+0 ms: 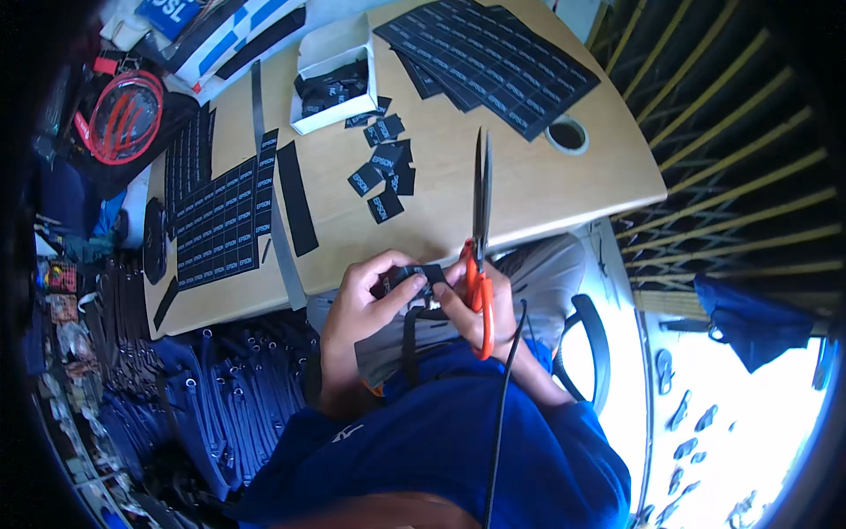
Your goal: Cutting individual Epson brand labels from a sheet using a pair of scissors.
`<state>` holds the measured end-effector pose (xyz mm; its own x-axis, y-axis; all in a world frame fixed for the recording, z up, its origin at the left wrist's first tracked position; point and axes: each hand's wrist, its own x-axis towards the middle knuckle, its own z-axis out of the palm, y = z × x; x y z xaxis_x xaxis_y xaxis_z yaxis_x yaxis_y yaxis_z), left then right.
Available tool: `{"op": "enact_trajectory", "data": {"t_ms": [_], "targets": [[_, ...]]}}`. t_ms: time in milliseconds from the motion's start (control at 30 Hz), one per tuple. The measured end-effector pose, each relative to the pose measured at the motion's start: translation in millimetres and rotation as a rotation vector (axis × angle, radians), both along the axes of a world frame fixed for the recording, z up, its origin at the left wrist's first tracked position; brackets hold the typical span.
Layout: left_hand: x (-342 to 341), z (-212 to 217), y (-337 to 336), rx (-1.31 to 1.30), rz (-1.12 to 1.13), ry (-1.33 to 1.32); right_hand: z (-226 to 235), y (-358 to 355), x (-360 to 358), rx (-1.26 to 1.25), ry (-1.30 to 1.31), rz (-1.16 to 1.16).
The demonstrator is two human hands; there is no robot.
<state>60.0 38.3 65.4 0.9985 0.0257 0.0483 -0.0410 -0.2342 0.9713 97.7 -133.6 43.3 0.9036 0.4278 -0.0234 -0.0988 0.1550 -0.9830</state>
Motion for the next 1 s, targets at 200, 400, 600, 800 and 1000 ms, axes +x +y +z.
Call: {"op": "enact_trajectory", "data": {"t_ms": [200,400,600,800,1000], "targets": [[-8.8,-8.1,5.9,-0.050,0.046,0.090,-6.2,-5.8,6.2,0.017,0.010,-0.039],[-5.1,-10.1,10.6,-0.076,0.255,-0.008,-14.7,-19.3,2.2,0.093,-0.144,0.188],[4.2,-5.5,20.0,-0.097,0.396,0.016,-14.5,-45.0,-18.8,-0.230,-0.151,0.360],[10.2,-9.2,16.5,-0.124,0.336,-0.005,-29.8,-47.6,-36.5,-0.277,-0.098,0.424],[8.7,-8.6,8.5,-0.119,0.295,0.005,-22.1,-44.7,-25.2,-0.191,-0.096,0.484]]}}
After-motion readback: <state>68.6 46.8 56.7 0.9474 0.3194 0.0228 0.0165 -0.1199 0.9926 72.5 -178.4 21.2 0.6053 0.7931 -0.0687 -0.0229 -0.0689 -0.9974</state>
